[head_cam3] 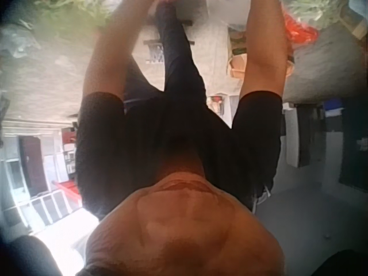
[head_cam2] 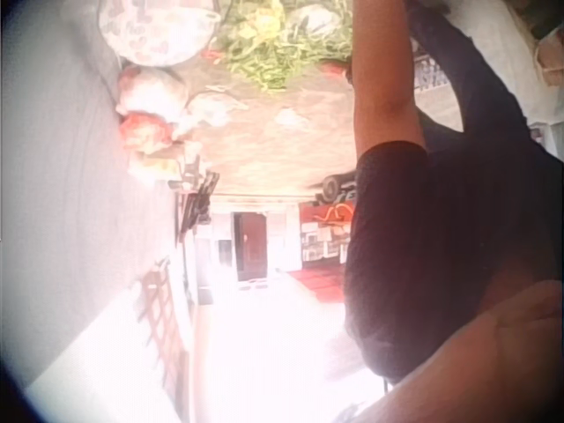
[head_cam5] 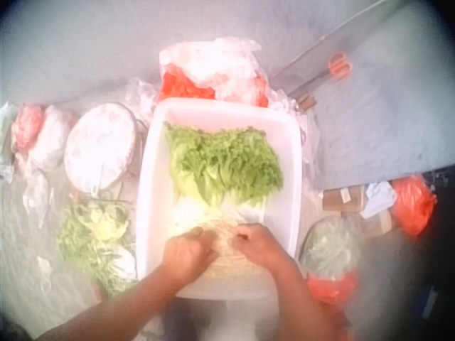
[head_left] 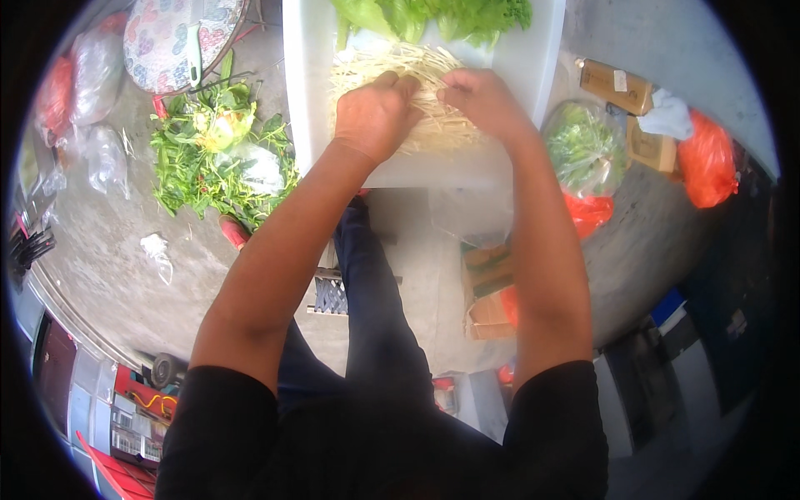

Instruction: The person sits on the floor and prepares vegetables by hand. They separate enoki mushrooms from a plastic bag, trim the roots with a knife, and place the cleaned mushrooms into a white container alongside lettuce and broccoli.

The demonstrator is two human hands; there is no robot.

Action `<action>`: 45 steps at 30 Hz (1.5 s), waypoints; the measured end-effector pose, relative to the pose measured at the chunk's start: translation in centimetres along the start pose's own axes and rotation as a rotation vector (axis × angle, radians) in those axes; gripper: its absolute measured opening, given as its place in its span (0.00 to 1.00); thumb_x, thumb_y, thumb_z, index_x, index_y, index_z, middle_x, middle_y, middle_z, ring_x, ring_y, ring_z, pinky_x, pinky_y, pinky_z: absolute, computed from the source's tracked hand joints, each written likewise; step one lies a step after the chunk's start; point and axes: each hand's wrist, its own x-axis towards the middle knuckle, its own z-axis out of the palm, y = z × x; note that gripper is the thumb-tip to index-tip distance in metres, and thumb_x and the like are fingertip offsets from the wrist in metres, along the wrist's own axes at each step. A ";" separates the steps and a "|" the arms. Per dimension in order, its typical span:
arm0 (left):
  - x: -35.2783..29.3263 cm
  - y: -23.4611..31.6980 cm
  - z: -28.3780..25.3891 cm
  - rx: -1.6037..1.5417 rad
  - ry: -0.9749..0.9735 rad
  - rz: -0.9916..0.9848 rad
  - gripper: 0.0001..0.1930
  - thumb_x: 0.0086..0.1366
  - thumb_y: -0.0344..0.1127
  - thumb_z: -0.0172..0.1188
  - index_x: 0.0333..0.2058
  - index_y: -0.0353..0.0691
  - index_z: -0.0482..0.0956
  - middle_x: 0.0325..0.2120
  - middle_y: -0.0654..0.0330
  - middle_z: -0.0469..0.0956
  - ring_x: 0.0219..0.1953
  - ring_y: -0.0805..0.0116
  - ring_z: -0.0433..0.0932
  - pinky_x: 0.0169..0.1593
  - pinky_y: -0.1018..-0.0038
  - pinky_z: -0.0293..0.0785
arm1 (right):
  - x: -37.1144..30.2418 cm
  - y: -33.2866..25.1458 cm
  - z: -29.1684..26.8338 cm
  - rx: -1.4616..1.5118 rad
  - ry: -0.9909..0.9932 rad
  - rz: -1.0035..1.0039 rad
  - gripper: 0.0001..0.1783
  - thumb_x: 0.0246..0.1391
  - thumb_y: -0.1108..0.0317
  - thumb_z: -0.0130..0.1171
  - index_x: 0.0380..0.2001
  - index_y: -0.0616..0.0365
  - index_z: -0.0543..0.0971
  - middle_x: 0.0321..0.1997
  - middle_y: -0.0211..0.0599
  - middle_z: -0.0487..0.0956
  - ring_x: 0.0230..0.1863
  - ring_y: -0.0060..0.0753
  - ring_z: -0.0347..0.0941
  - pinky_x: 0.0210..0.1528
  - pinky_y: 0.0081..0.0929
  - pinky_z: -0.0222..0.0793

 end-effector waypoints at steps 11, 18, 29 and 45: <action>-0.3 -0.3 0.8 -0.050 0.047 0.068 0.10 0.53 0.39 0.59 0.34 0.46 0.79 0.30 0.60 0.77 0.30 0.59 0.77 0.31 0.67 0.73 | -0.4 -0.6 -0.2 0.090 0.043 0.118 0.18 0.51 0.58 0.55 0.38 0.61 0.79 0.29 0.38 0.79 0.29 0.27 0.71 0.36 0.26 0.67; -2.2 -0.8 -1.1 -0.117 0.081 0.089 0.09 0.53 0.37 0.59 0.33 0.43 0.79 0.28 0.57 0.77 0.26 0.57 0.76 0.29 0.68 0.73 | -1.2 -0.5 0.0 0.095 0.156 0.043 0.17 0.52 0.63 0.53 0.43 0.59 0.76 0.32 0.35 0.78 0.33 0.25 0.70 0.38 0.24 0.66; -5.7 0.4 -2.9 -0.310 0.107 0.077 0.05 0.51 0.29 0.60 0.28 0.40 0.77 0.21 0.57 0.73 0.21 0.58 0.73 0.26 0.69 0.70 | -4.0 -0.5 1.7 -0.149 0.371 -0.275 0.17 0.41 0.76 0.58 0.39 0.53 0.77 0.39 0.42 0.78 0.39 0.48 0.73 0.44 0.33 0.70; -12.0 1.8 -7.6 -0.590 0.207 -0.016 0.10 0.45 0.21 0.62 0.29 0.40 0.76 0.16 0.61 0.67 0.16 0.69 0.67 0.19 0.76 0.63 | -2.3 -2.8 4.1 -0.786 0.378 -0.225 0.12 0.37 0.55 0.66 0.24 0.48 0.81 0.25 0.28 0.75 0.34 0.38 0.67 0.41 0.35 0.57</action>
